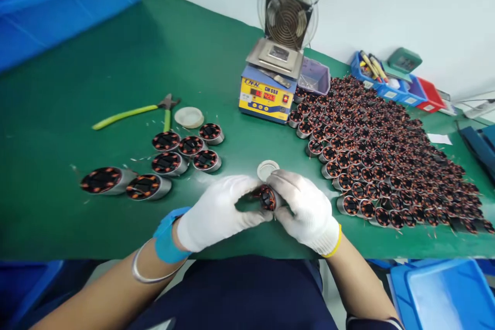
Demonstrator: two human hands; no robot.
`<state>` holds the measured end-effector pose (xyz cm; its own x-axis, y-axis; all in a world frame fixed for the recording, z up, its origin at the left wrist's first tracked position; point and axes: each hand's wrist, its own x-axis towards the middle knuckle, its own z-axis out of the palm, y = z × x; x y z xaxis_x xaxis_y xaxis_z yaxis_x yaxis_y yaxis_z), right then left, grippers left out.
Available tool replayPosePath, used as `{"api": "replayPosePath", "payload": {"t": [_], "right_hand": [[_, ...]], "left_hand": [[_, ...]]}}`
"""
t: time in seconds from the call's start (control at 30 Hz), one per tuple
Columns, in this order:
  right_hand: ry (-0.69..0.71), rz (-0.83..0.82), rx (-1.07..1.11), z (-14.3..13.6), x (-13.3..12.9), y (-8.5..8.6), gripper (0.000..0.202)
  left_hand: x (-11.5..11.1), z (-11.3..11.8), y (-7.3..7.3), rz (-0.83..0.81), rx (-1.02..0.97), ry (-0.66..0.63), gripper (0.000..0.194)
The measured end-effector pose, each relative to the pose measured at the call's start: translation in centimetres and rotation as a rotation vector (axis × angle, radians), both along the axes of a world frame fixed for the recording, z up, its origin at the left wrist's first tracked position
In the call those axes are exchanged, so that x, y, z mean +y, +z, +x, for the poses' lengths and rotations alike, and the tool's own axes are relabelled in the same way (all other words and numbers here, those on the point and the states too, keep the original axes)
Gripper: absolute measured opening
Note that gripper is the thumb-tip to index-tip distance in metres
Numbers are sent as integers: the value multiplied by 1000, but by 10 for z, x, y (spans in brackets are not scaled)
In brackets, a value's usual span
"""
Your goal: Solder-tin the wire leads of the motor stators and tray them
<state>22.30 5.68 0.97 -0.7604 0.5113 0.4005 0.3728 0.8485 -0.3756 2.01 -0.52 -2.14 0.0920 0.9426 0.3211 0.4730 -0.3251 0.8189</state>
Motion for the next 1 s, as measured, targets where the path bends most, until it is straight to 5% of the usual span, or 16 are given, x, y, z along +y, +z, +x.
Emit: {"api": "replayPosePath", "payload": {"t": [0.07, 0.13, 0.27, 0.43, 0.57, 0.77, 1.0], "right_hand": [[-45, 14, -9, 4, 1, -1, 56], [-68, 0, -9, 7, 1, -1, 55], [-70, 2, 8, 9, 0, -3, 57], [-222, -2, -98, 5, 11, -7, 48], [-411, -127, -414, -2, 24, -3, 51], [-428, -159, -642, -8, 27, 9, 50], [-341, -103, -684, -11, 25, 19, 48]], "left_hand": [[-3, -3, 4, -109, -51, -36, 31], [-6, -8, 6, -167, -317, -45, 30], [-3, -15, 7, -173, -769, 178, 40], [11, -6, -1, -315, -310, 235, 56], [25, 7, -18, -243, 194, 251, 108], [39, 21, -43, -80, 435, 198, 77], [33, 23, -43, -86, 592, 264, 73]]}}
